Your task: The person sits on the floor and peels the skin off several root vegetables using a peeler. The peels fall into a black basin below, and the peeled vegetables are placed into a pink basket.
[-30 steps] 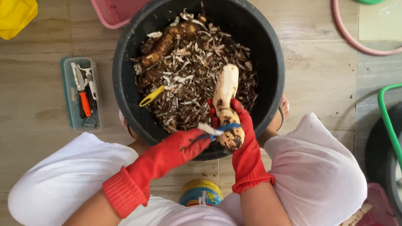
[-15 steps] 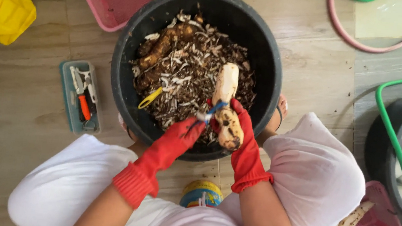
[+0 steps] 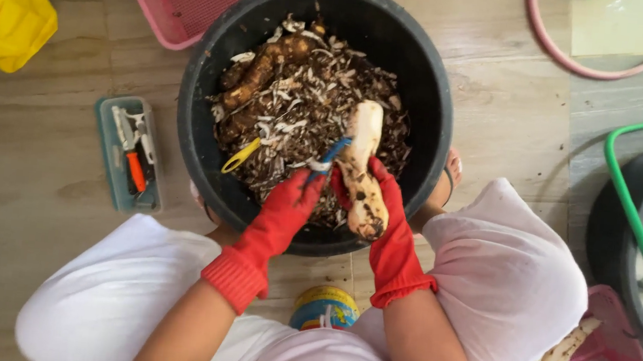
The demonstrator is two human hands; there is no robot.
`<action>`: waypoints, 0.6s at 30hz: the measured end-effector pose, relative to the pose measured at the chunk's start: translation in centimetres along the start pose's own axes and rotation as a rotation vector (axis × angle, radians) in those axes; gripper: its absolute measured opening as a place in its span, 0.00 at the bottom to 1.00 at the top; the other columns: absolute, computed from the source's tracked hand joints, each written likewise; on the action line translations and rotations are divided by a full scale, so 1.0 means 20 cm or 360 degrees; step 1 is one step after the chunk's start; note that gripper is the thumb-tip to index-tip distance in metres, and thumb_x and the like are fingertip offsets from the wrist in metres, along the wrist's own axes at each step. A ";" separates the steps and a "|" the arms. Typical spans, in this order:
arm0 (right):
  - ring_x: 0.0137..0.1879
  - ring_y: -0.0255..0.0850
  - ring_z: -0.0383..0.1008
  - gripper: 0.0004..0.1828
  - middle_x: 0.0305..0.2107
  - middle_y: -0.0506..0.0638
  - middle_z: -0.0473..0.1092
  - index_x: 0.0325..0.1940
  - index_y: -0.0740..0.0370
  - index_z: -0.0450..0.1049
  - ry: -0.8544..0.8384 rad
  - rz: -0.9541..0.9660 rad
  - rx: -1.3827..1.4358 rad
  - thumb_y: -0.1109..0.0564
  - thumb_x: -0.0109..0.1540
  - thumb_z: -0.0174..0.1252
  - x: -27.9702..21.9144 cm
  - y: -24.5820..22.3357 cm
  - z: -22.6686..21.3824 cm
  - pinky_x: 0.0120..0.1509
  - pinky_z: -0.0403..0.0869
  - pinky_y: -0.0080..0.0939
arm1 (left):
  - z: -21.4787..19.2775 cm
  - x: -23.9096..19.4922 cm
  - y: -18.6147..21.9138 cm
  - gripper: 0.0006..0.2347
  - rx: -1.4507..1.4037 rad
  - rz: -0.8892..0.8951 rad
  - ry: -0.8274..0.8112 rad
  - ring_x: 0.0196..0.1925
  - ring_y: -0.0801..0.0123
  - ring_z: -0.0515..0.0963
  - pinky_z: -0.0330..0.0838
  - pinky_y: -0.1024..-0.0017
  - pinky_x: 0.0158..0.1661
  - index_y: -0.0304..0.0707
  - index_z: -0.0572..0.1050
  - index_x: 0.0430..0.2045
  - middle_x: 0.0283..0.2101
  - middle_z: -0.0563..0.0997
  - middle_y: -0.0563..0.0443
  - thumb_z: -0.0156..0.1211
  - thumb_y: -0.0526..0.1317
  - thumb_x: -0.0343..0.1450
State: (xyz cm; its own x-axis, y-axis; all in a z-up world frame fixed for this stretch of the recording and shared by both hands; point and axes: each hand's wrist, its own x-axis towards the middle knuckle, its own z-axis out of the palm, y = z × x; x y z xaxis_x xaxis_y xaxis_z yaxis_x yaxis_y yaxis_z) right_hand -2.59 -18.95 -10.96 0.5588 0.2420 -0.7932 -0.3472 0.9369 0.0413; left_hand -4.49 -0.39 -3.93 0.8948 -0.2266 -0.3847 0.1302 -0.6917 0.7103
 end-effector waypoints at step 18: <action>0.44 0.55 0.80 0.28 0.40 0.63 0.78 0.49 0.62 0.78 -0.0459 0.0070 0.0015 0.35 0.63 0.56 -0.11 0.10 0.08 0.54 0.76 0.59 | 0.04 -0.01 0.08 0.16 -0.0697 -0.0036 0.0331 0.37 0.64 0.84 0.77 0.61 0.44 0.41 0.76 0.45 0.31 0.84 0.41 0.48 0.52 0.78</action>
State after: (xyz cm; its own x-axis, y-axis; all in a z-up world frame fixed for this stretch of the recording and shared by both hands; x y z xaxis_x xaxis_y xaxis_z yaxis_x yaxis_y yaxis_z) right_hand -3.35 -17.23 -8.25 0.7349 0.3431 -0.5850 -0.3698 0.9258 0.0785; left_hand -4.82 -2.09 -3.17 0.9503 -0.0423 -0.3086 0.2781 -0.3308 0.9018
